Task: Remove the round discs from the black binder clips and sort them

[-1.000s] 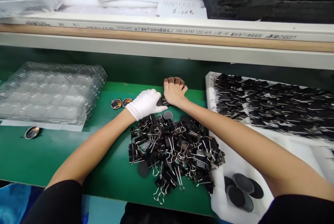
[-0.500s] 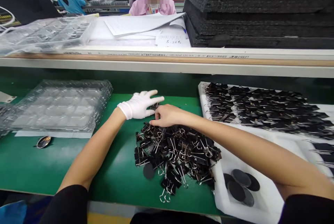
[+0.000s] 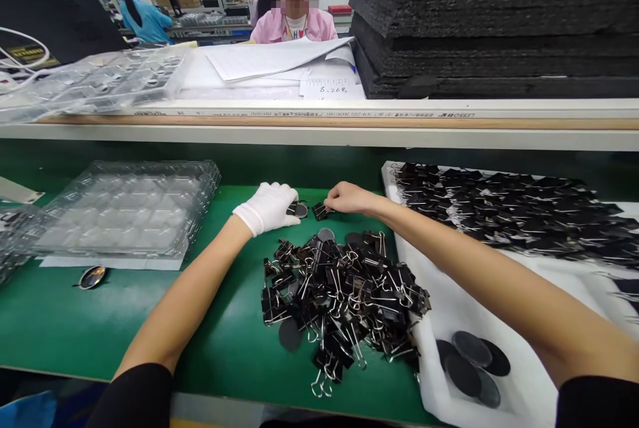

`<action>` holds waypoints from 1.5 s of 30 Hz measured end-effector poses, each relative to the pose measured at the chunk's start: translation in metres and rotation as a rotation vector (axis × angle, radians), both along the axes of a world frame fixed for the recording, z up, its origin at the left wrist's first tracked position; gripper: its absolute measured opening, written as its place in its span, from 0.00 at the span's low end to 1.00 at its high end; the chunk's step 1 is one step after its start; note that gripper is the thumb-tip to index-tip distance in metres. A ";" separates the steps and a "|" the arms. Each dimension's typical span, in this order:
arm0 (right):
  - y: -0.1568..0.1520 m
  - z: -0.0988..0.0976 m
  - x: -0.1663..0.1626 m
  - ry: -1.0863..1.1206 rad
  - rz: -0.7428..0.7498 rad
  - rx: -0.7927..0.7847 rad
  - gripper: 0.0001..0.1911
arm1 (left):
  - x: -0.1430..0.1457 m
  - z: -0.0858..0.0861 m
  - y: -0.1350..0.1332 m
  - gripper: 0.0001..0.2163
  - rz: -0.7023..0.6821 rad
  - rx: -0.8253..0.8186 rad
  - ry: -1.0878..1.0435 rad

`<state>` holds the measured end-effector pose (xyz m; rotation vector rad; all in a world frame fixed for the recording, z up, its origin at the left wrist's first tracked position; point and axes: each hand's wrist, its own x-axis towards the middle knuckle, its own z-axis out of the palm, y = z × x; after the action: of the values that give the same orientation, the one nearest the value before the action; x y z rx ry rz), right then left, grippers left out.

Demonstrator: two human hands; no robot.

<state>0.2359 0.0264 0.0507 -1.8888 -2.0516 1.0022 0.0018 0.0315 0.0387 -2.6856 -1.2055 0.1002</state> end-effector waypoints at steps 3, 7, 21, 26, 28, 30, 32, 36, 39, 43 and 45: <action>0.004 -0.007 -0.005 -0.038 -0.056 0.064 0.20 | 0.003 -0.010 0.001 0.31 -0.003 -0.036 -0.024; 0.013 -0.010 -0.027 -0.079 -0.182 0.314 0.24 | 0.008 -0.016 0.001 0.27 0.020 -0.021 -0.034; 0.028 -0.067 -0.032 -0.104 -0.260 0.430 0.23 | 0.024 -0.023 -0.013 0.25 0.153 -0.062 -0.147; 0.027 -0.067 -0.032 -0.074 -0.271 0.418 0.22 | 0.035 -0.028 -0.012 0.26 0.158 -0.037 -0.190; 0.027 -0.067 -0.031 -0.068 -0.274 0.421 0.22 | 0.037 -0.031 -0.012 0.26 0.150 -0.016 -0.207; 0.027 -0.067 -0.030 -0.069 -0.277 0.428 0.21 | 0.039 -0.033 -0.012 0.26 0.147 -0.013 -0.212; 0.026 -0.068 -0.030 -0.076 -0.278 0.439 0.21 | 0.040 -0.034 -0.012 0.27 0.152 -0.021 -0.212; 0.025 -0.066 -0.035 -0.091 -0.298 0.455 0.21 | 0.041 -0.035 -0.013 0.27 0.161 -0.024 -0.217; 0.028 -0.047 -0.032 -0.009 -0.335 0.390 0.22 | 0.038 -0.029 -0.015 0.26 0.160 -0.051 -0.265; 0.018 -0.004 -0.007 0.377 -0.041 0.300 0.25 | 0.028 -0.003 -0.020 0.23 0.197 -0.362 -0.611; -0.002 0.012 0.008 0.516 0.206 0.258 0.20 | 0.026 0.012 -0.025 0.27 0.236 -0.638 -0.819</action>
<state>0.2439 0.0242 0.0625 -1.1604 -1.9637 1.0687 0.0273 0.0061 0.0509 -3.2209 -1.9895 -0.7868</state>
